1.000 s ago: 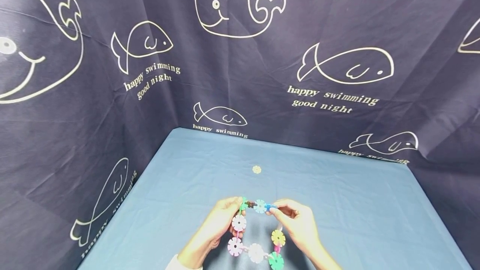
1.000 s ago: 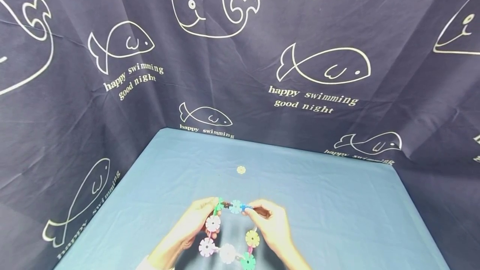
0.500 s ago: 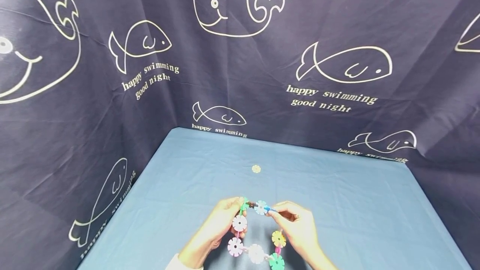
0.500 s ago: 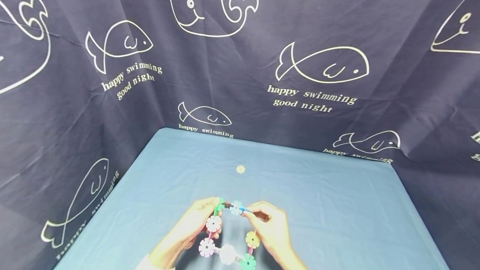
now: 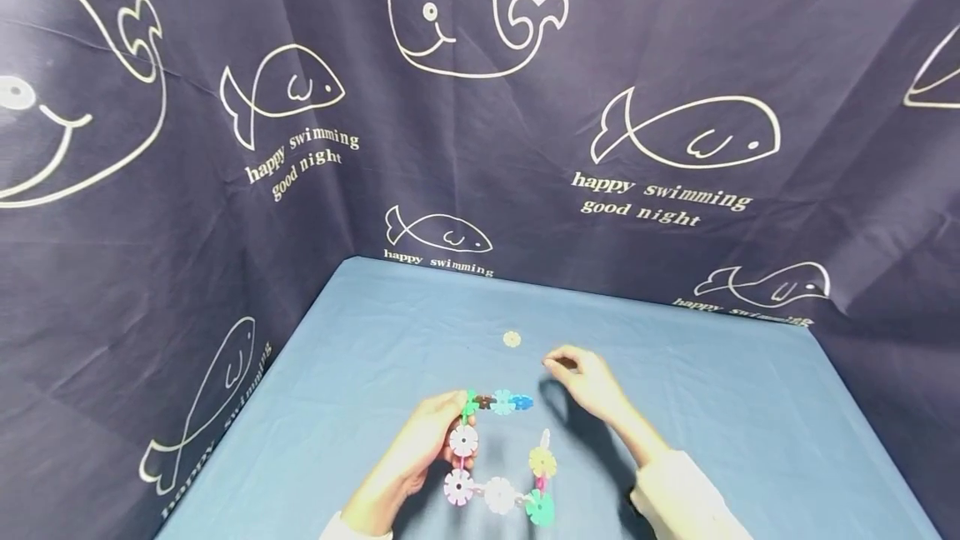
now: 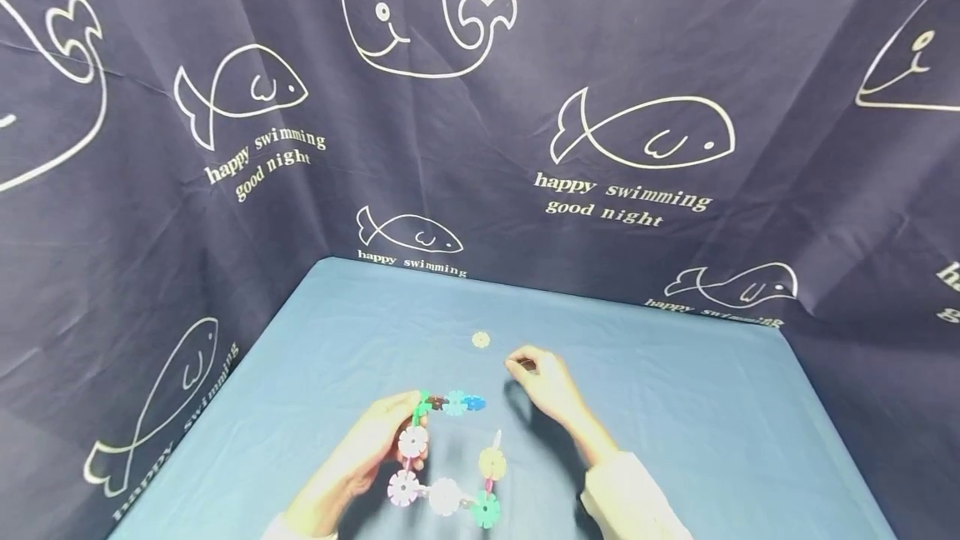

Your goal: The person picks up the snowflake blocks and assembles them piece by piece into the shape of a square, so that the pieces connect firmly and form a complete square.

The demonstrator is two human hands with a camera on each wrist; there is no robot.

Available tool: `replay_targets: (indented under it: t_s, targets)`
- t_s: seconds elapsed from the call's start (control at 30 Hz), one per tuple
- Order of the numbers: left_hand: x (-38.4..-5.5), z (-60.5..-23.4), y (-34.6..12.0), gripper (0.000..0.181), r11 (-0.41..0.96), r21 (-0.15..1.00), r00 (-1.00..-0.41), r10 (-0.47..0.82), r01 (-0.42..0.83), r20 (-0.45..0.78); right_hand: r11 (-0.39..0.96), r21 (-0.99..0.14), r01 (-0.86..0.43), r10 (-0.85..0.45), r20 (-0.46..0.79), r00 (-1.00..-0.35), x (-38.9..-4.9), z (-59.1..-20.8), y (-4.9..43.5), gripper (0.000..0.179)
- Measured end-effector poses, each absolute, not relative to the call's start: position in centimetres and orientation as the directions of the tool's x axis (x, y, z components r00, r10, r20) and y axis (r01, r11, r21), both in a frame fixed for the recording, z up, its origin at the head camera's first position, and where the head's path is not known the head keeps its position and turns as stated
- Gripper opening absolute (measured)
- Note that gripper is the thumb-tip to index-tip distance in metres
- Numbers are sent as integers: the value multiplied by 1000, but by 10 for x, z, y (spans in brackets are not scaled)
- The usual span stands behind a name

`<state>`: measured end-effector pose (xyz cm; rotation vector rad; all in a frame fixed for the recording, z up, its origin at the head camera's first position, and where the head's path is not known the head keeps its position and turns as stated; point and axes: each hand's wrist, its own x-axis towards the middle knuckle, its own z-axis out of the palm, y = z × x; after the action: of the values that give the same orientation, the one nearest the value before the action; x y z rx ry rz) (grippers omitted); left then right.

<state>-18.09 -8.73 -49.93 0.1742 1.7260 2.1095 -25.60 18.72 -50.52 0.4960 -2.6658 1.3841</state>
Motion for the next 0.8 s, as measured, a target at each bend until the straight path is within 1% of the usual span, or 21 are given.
replay_targets:
  t_s: [0.03, 0.07, 0.13, 0.23, 0.3, 0.37, 0.43, 0.5, 0.6, 0.67, 0.7, 0.73, 0.8]
  targets:
    - [-181, -499, -89, 39, -154, 960, -908, 387, -233, -158, 631, -694, -347, -255, 236, -937, -266, -509, 185, 10]
    - [-180, -499, -91, 39, -156, 959, -908, 388, -235, -159, 700, -613, -366, -278, 239, -931, -275, -513, 182, 9]
    - [-179, -498, -93, 39, -159, 959, -908, 388, -233, -156, 777, -485, -401, -333, 224, -916, -292, -520, 176, 15]
    - [-177, -498, -94, 39, -167, 960, -913, 381, -223, -146, 826, -338, -451, -414, 180, -892, -309, -528, 164, 30]
    - [-177, -497, -96, 38, -171, 962, -917, 375, -215, -138, 843, -265, -468, -451, 126, -884, -316, -533, 158, 39]
    - [-176, -498, -95, 38, -179, 959, -916, 375, -221, -141, 849, -214, -483, -475, 89, -875, -318, -540, 156, 44]
    - [-176, -498, -95, 37, -186, 955, -915, 375, -233, -150, 845, -180, -503, -492, 104, -864, -315, -545, 155, 43]
    - [-177, -498, -96, 37, -187, 953, -914, 375, -238, -155, 823, -160, -545, -516, 191, -835, -310, -548, 157, 36]
    - [-178, -498, -96, 37, -181, 954, -914, 375, -239, -158, 753, -149, -642, -559, 369, -742, -299, -549, 160, 21]
    - [-179, -498, -96, 37, -173, 956, -913, 376, -236, -157, 712, -159, -684, -572, 433, -696, -289, -548, 163, 22]
    - [-179, -498, -96, 38, -172, 956, -912, 377, -237, -159, 700, -180, -691, -573, 437, -694, -285, -548, 165, 25]
    - [-179, -498, -96, 38, -169, 956, -911, 379, -240, -162, 692, -216, -688, -568, 426, -705, -280, -547, 166, 26]
    - [-180, -498, -96, 39, -165, 956, -910, 381, -242, -165, 702, -304, -645, -543, 358, -760, -271, -544, 170, 29]
